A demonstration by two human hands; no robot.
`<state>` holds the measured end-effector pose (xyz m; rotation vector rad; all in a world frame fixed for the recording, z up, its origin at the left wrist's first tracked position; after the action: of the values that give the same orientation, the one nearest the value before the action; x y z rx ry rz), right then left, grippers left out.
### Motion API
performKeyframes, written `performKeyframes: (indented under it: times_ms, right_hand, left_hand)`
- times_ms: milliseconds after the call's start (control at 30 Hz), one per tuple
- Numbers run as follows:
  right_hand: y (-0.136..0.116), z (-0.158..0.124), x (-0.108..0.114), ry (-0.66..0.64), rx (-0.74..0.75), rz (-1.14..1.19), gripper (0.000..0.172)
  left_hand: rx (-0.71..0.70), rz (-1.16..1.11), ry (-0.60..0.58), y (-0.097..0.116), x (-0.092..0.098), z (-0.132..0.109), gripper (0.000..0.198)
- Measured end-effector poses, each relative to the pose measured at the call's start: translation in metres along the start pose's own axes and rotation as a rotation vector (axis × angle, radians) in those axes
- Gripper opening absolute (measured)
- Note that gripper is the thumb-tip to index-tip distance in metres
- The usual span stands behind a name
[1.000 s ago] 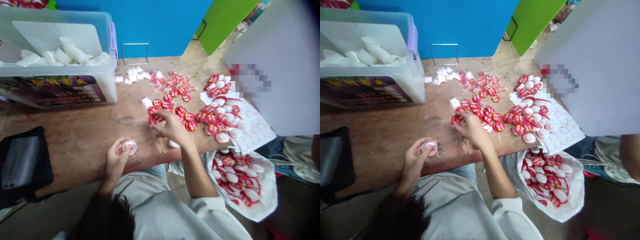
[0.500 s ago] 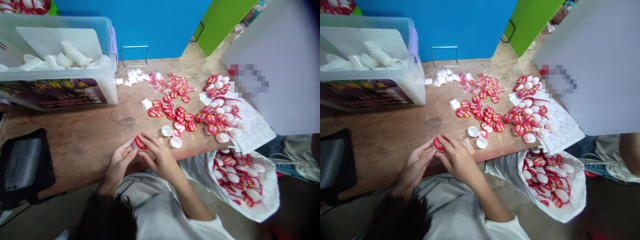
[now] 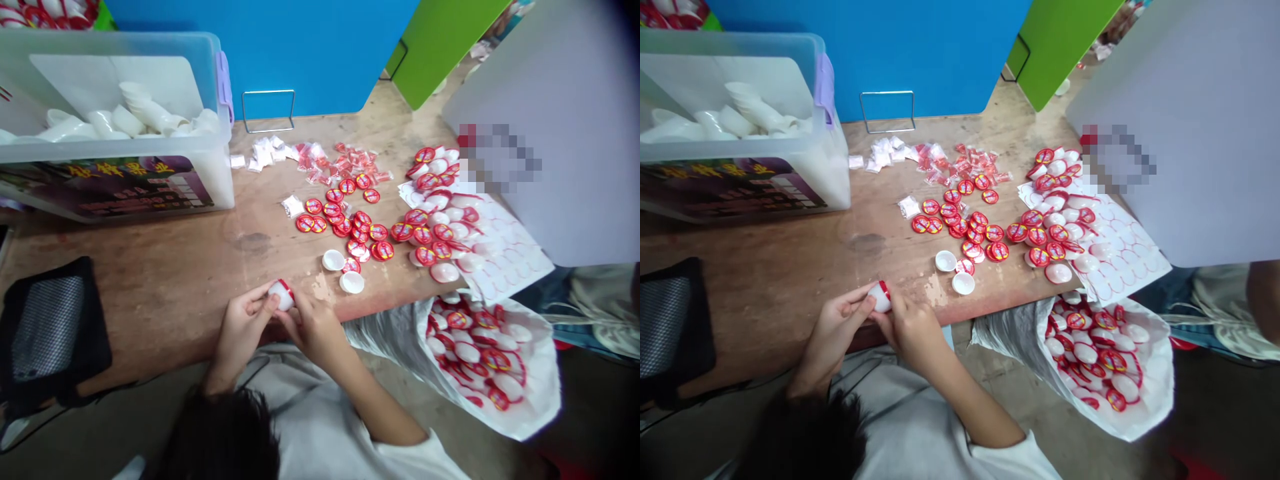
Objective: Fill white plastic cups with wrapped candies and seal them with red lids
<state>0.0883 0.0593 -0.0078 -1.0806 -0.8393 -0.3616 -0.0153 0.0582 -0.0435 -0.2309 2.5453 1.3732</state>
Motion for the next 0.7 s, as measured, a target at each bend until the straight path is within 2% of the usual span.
performKeyframes:
  times_ms: [200, 333, 433, 567, 700]
  right_hand:
    - [0.0, 0.001, 0.006, 0.012, 0.044, 0.059, 0.037]
    - [0.004, 0.001, 0.009, 0.015, 0.038, 0.25, 0.044]
    - [0.005, 0.0, 0.01, 0.022, 0.045, 0.407, 0.045]
    - [0.004, -0.003, 0.011, 0.062, 0.056, 0.505, 0.048]
    - [0.005, -0.005, 0.013, 0.057, 0.04, 0.506, 0.05]
  left_hand:
    - [0.017, -0.017, 0.002, 0.001, -0.003, 0.001, 0.062]
    - [0.031, -0.056, 0.01, 0.007, -0.002, -0.001, 0.07]
    - [0.028, -0.136, -0.033, 0.012, -0.005, -0.001, 0.073]
    - [0.08, -0.215, -0.107, 0.008, -0.012, 0.001, 0.06]
    - [0.097, -0.199, -0.117, 0.002, -0.015, 0.002, 0.045]
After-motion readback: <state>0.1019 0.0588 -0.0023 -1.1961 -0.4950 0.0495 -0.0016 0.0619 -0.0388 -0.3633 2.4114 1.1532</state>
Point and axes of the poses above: each hand's wrist, its own z-axis towards the middle knuckle, its own x-axis out of the back of the hand, y = z × x, the point moved 8 cm from there along z, towards the middle knuckle, and after that the axes turned 6 degrees about -y, right-handed, at the moved point
